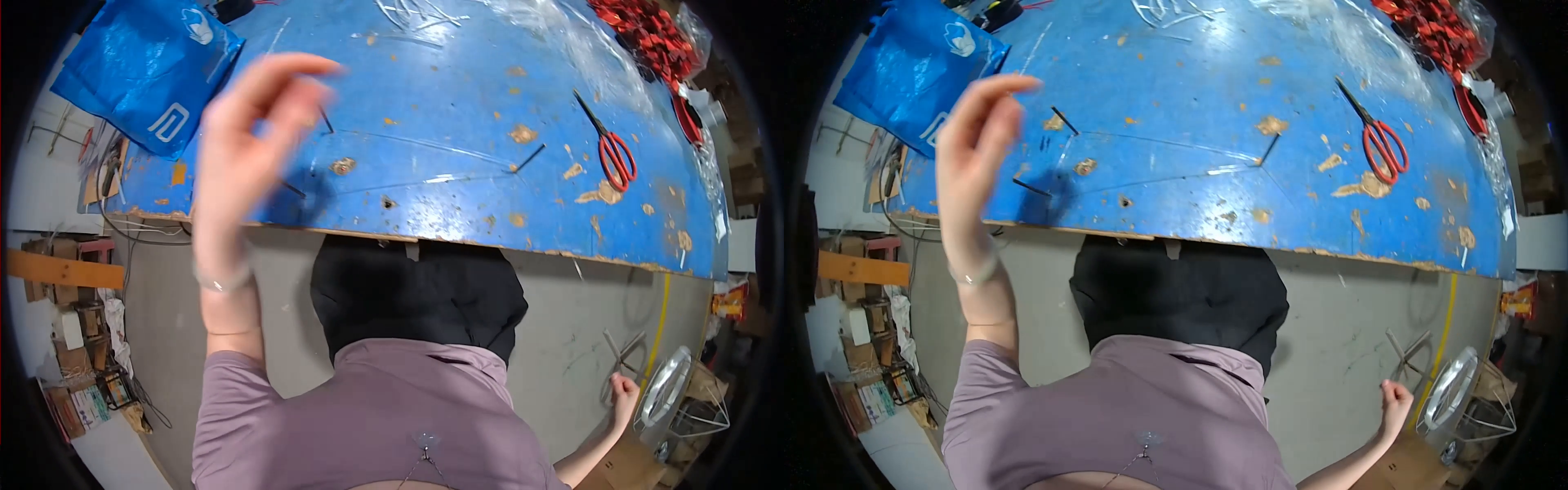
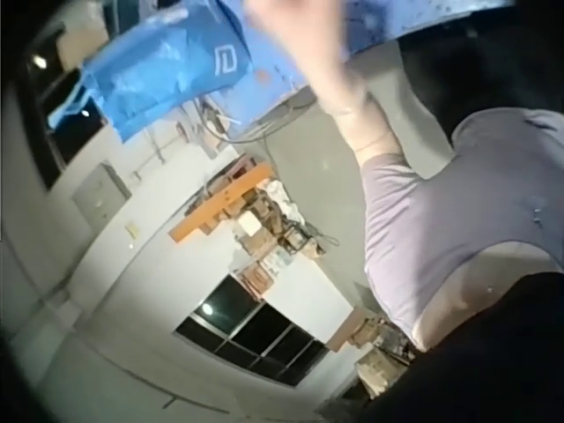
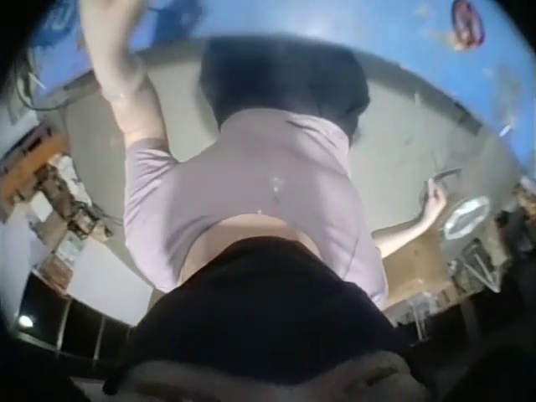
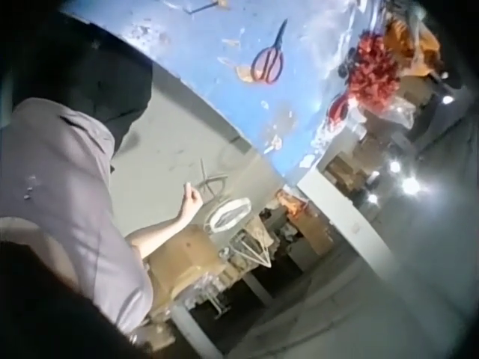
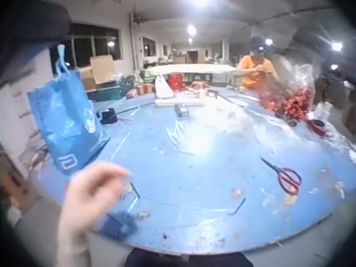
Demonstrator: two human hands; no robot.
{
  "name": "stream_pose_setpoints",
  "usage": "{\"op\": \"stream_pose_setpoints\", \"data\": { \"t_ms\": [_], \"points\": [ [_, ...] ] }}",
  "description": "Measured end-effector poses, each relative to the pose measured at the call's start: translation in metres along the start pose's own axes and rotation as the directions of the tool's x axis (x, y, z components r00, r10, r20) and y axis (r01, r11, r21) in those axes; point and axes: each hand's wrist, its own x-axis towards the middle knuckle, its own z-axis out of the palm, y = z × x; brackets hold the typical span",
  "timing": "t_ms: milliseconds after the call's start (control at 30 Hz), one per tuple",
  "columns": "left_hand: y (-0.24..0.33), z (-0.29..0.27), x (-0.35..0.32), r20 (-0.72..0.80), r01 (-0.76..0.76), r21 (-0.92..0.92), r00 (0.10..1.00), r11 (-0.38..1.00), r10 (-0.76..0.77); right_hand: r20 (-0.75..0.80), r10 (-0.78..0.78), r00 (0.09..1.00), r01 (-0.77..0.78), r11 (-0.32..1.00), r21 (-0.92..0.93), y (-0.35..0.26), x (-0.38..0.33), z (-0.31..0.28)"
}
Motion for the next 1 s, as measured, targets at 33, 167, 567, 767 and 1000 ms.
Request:
{"op": "stream_pose_setpoints", "data": {
  "t_ms": [33, 167, 567, 767, 1000],
  "points": [
    [0.024, 0.032, -0.006, 0.125, -0.029, -0.076, 0.991, 0.997, 0.039, 0.028, 0.045, 0.999, -0.044, 0.999, -0.014, 0.013, -0.015, -0.004],
    [0.074, 0.199, -0.053, 0.458, -0.398, -0.416, 0.685, 0.818, 0.566, 0.175, -0.121, 0.977, 0.107, 0.990, 0.089, -0.012, -0.068, -0.003],
    [0.061, 0.191, -0.129, 0.888, 0.964, -0.209, 0.115, 0.167, 0.445, 0.381, -0.639, 0.669, 0.663, 0.744, 0.083, -0.158, -0.067, 0.053],
    [0.025, 0.103, -0.100, 0.907, 0.836, -0.420, 0.397, 0.353, 0.139, 0.434, -0.542, 0.719, 0.550, 0.826, 0.121, -0.177, -0.019, 0.081],
    [-0.083, 0.017, -0.115, 0.350, 0.319, -0.936, 0.895, 0.151, 0.277, 0.353, -0.551, 0.756, 0.538, 0.830, 0.146, -0.129, 0.017, 0.036]
  ]
}}
